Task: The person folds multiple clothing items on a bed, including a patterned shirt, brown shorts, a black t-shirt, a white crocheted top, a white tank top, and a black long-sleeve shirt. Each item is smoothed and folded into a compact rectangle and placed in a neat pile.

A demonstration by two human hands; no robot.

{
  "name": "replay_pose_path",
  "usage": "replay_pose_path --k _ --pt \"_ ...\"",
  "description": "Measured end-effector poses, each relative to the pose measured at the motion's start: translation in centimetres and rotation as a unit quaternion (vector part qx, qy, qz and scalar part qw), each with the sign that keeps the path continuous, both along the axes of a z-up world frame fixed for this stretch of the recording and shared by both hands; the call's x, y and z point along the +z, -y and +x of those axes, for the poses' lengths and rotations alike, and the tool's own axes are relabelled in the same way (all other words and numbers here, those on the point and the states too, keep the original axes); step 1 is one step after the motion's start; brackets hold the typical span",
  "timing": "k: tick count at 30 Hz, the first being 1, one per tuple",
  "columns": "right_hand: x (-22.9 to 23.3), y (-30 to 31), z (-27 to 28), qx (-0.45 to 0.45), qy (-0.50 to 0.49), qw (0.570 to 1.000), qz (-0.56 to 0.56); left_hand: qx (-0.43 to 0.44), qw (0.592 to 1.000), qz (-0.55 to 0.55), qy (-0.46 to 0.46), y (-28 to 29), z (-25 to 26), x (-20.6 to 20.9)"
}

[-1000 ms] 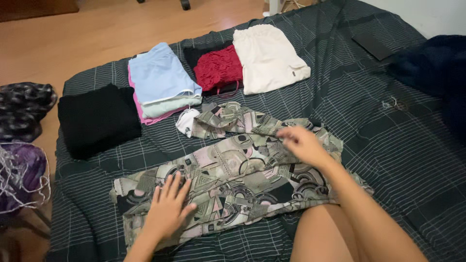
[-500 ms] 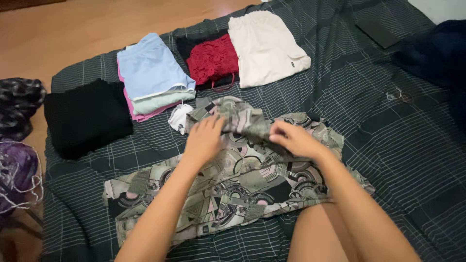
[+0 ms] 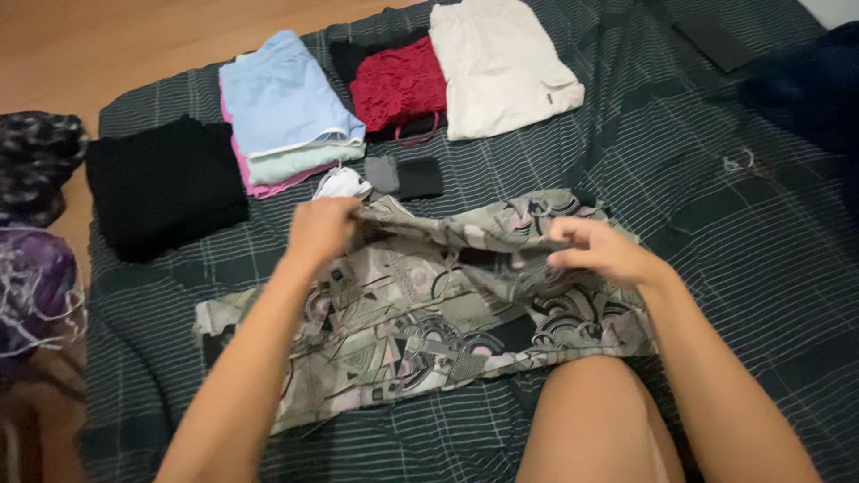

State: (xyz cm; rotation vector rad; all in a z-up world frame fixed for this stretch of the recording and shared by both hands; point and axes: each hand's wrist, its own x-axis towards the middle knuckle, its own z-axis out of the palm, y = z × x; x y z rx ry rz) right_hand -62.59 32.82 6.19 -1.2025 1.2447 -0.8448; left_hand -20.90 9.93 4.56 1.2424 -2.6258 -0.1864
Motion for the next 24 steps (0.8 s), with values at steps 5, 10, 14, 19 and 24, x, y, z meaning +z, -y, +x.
replay_pose_path --k 5,10,14,19,24 --pt "0.5 0.0 0.2 0.015 0.017 1.0 -0.011 0.016 0.966 0.083 -0.246 -0.6 5.3 3.2" --pt "3.0 0.6 1.7 -0.002 -0.078 0.995 -0.062 0.041 0.863 0.326 -0.383 -3.2 9.7 7.4" --pt "5.1 1.2 2.1 -0.028 -0.051 0.998 -0.023 0.073 0.801 0.421 -0.419 -6.3 13.4 11.1" --pt "3.4 1.4 2.7 0.04 -0.226 0.973 0.035 0.215 0.778 0.435 -0.4 -9.3 17.0 9.9" --pt "-0.2 -0.7 1.8 0.127 -0.452 0.881 0.057 0.309 0.792 0.484 -0.209 -13.7 19.7 3.5"
